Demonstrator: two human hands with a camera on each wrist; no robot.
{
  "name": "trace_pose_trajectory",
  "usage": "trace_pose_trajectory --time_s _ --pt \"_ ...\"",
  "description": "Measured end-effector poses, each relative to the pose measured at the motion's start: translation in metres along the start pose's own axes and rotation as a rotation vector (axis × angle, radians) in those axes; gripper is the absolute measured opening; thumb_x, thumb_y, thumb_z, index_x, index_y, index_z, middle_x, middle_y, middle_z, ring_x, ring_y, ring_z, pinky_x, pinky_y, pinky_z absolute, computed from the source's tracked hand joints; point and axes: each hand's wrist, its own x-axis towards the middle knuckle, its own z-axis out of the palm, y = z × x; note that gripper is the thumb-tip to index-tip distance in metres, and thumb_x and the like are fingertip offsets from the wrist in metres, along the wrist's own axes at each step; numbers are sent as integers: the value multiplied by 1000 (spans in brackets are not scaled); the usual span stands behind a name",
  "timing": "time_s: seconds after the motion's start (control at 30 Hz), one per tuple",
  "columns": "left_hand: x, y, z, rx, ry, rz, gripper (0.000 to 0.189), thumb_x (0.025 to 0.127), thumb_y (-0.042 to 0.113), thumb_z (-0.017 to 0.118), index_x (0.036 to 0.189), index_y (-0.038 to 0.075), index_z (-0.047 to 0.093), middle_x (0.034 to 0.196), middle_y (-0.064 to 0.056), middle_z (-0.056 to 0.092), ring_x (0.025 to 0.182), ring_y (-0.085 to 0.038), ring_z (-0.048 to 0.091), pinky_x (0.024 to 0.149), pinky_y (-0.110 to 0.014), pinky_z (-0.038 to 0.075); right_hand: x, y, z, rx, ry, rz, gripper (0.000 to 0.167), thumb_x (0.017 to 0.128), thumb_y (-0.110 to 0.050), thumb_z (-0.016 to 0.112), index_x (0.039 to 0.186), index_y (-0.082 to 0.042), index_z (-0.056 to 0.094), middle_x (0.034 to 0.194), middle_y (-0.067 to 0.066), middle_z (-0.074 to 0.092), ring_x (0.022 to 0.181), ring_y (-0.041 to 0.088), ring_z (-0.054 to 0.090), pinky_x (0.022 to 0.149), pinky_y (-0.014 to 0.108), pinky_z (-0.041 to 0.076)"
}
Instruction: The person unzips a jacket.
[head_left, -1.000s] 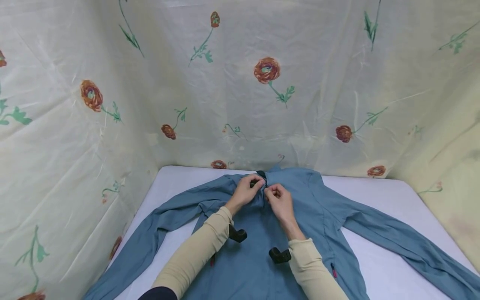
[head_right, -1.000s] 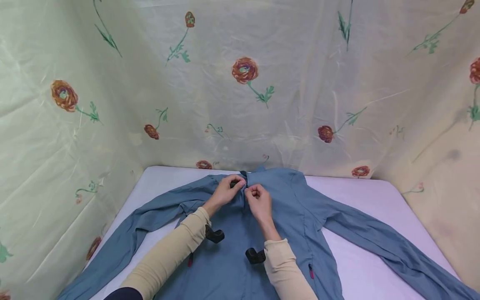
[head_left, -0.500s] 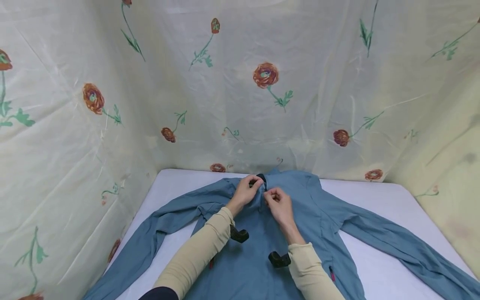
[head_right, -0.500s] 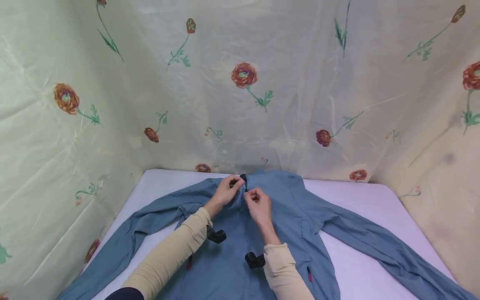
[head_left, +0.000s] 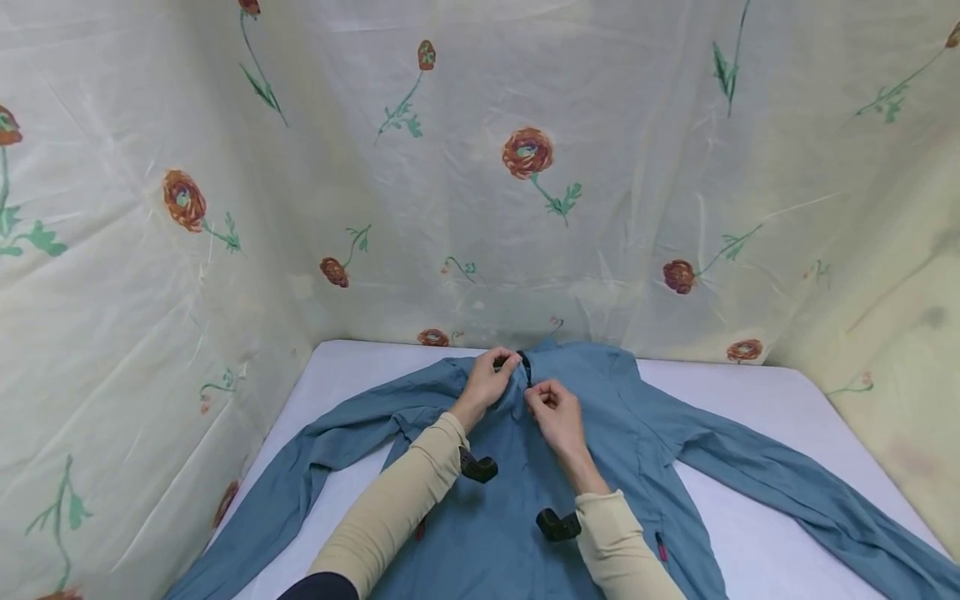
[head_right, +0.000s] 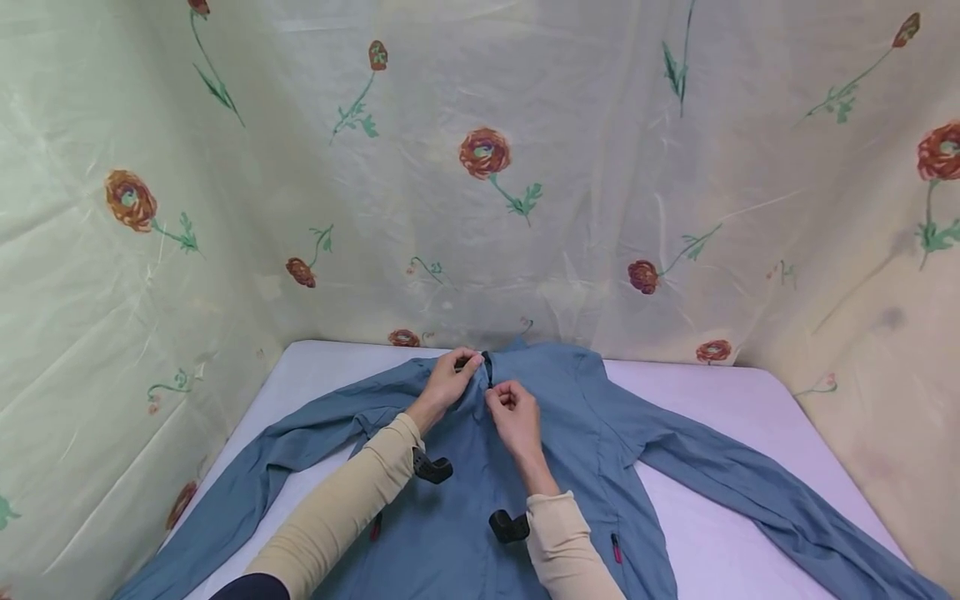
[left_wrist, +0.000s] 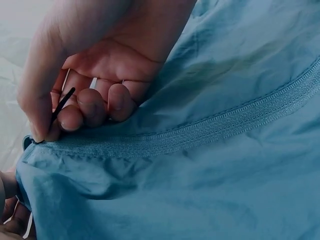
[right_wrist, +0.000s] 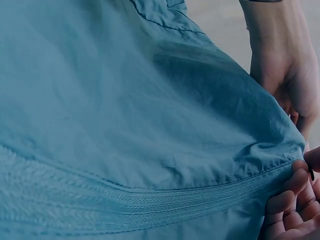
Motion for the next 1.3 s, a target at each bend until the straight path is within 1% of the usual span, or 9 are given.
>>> trace_pose_trajectory --time_s 0.13,0.27,0.5,0.6,0.7,0.9,1.03,1.17,1.3 --pt "2 0 1 5 11 -3 24 97 30 52 106 11 65 112 -8 63 106 -22 57 94 -37 44 0 0 1 -1 -3 -6 14 93 -19 59 85 -7 59 71 6 57 58 13 50 56 25 40" --pt "4 -1 0 6 20 9 24 97 30 53 106 11 65 112 -9 63 106 -23 57 95 -38 43 -1 1 1 -15 0 -2 14 93 -19 59 85 -7 59 70 4 57 57 12 49 56 25 39" --pt "4 0 0 4 4 -36 23 98 31 51 108 15 64 113 -6 62 106 -21 57 93 -38 44 -3 5 0 -18 2 3 16 93 -20 59 85 -6 60 70 3 57 56 10 49 55 24 40" --pt "6 1 0 2 7 -29 23 98 31 51 108 14 64 112 -6 62 105 -21 57 93 -37 44 -4 4 0 -14 4 -7 16 93 -20 59 85 -6 60 70 5 57 56 10 48 54 24 39" --pt "7 2 1 -6 19 -28 24 98 30 52 108 13 64 112 -7 63 105 -22 57 93 -37 45 -5 3 -1 -16 1 -13 15 93 -19 59 85 -7 60 71 6 58 56 11 49 54 25 39" --pt "7 4 1 -41 49 -49 22 98 27 52 105 11 65 110 -8 63 103 -22 58 92 -37 45 -8 4 -1 -17 -18 15 17 94 -21 59 87 -6 61 70 3 58 56 11 50 55 24 41" --pt "7 5 -1 -46 51 -52 21 98 27 52 105 12 65 110 -8 63 104 -23 57 92 -38 45 -8 3 -1 -4 -14 12 20 93 -23 60 87 -5 61 71 4 58 56 10 50 55 24 40" --pt "7 4 -2 -49 51 -57 22 98 27 52 106 12 65 111 -7 63 104 -23 57 92 -38 45 -9 2 -1 -13 -14 0 19 93 -23 60 86 -5 61 70 5 58 55 10 49 54 24 40" --pt "8 1 -2 -56 79 -50 23 98 28 52 108 11 64 110 -8 62 102 -23 58 90 -37 46 -11 2 -1 -18 -21 7 16 93 -20 60 85 -6 61 70 4 58 55 11 50 54 24 40"
